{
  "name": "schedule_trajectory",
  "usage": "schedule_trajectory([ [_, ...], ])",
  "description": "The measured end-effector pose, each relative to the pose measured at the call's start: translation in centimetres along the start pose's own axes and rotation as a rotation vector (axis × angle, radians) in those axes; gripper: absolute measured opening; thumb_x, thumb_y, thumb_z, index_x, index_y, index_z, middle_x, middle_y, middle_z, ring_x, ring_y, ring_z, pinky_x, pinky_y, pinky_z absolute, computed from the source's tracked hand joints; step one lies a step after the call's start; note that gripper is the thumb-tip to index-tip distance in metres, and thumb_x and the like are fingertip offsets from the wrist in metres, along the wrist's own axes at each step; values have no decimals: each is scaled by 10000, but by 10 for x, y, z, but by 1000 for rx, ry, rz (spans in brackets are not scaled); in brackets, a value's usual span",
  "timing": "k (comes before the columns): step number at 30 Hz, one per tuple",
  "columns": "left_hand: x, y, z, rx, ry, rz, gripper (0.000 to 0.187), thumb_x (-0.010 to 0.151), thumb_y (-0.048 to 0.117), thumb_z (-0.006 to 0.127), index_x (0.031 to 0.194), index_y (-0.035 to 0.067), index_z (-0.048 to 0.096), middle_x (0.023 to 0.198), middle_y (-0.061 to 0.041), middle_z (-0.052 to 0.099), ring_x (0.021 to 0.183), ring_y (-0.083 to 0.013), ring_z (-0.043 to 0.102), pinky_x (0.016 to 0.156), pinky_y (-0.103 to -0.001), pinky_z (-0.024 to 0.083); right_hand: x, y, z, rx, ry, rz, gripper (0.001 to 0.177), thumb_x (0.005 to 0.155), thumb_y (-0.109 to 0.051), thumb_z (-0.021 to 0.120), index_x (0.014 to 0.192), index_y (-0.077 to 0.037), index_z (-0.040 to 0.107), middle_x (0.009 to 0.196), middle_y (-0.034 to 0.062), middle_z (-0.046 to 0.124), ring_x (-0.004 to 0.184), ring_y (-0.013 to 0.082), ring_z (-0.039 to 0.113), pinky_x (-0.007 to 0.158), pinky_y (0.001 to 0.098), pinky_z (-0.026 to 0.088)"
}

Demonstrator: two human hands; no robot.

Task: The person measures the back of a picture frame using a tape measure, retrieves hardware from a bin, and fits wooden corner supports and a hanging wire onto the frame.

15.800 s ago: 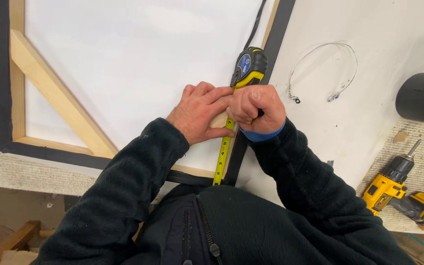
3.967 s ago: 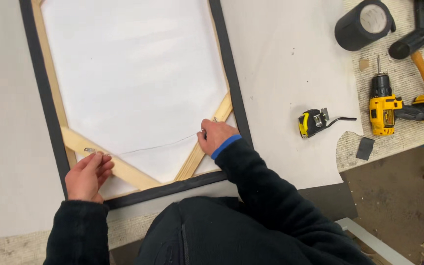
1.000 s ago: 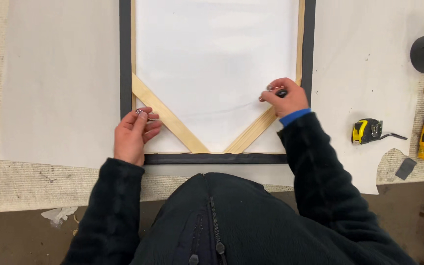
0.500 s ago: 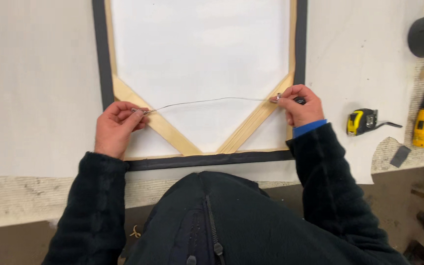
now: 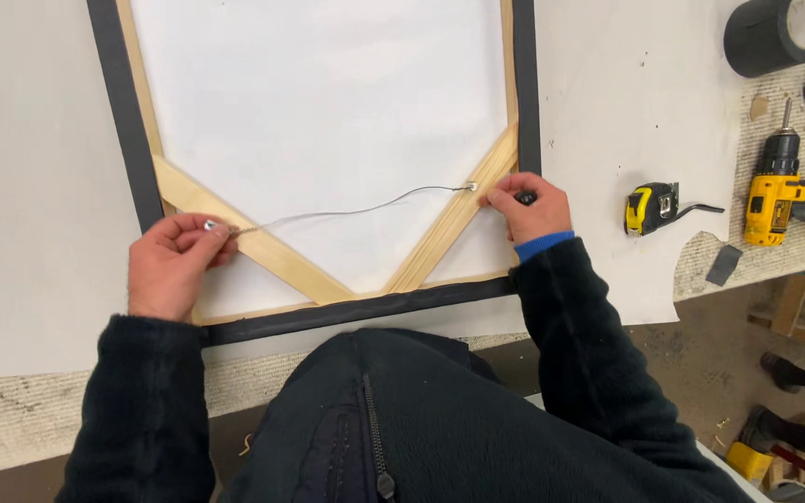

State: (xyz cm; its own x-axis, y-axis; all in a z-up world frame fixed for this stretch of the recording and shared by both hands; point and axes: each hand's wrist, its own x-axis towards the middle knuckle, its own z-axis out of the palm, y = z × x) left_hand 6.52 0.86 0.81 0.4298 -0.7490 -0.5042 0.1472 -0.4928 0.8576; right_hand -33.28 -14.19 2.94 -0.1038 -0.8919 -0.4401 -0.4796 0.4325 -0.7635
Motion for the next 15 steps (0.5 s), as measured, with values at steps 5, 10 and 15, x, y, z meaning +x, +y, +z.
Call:
schedule_trajectory([
  [5, 17, 10, 4, 142, -23, 78, 267, 935, 89, 792, 1150, -2, 662, 902, -125, 727, 766, -114, 703, 745, -225, 611, 31, 19, 14, -238, 34, -301, 166, 844, -205, 808, 1004, -217, 766, 813, 13, 727, 667, 164, 650, 645, 287, 508],
  [10, -2, 41, 8, 205, -21, 74, 196, 931, 71, 777, 1106, 31, 698, 897, -120, 752, 756, -99, 722, 752, -218, 621, 10, -26, 38, -415, -154, -469, 374, 832, -350, 804, 1195, -334, 716, 782, -63, 724, 735, 153, 672, 736, 275, 538],
  [15, -7, 38, 6, 185, -11, 50, 215, 931, 86, 770, 1120, 17, 692, 892, -130, 747, 746, -106, 709, 755, -230, 617, -35, -65, 56, -579, -662, -620, 680, 756, -264, 682, 1428, -275, 576, 813, 76, 783, 832, 409, 732, 814, 543, 586],
])
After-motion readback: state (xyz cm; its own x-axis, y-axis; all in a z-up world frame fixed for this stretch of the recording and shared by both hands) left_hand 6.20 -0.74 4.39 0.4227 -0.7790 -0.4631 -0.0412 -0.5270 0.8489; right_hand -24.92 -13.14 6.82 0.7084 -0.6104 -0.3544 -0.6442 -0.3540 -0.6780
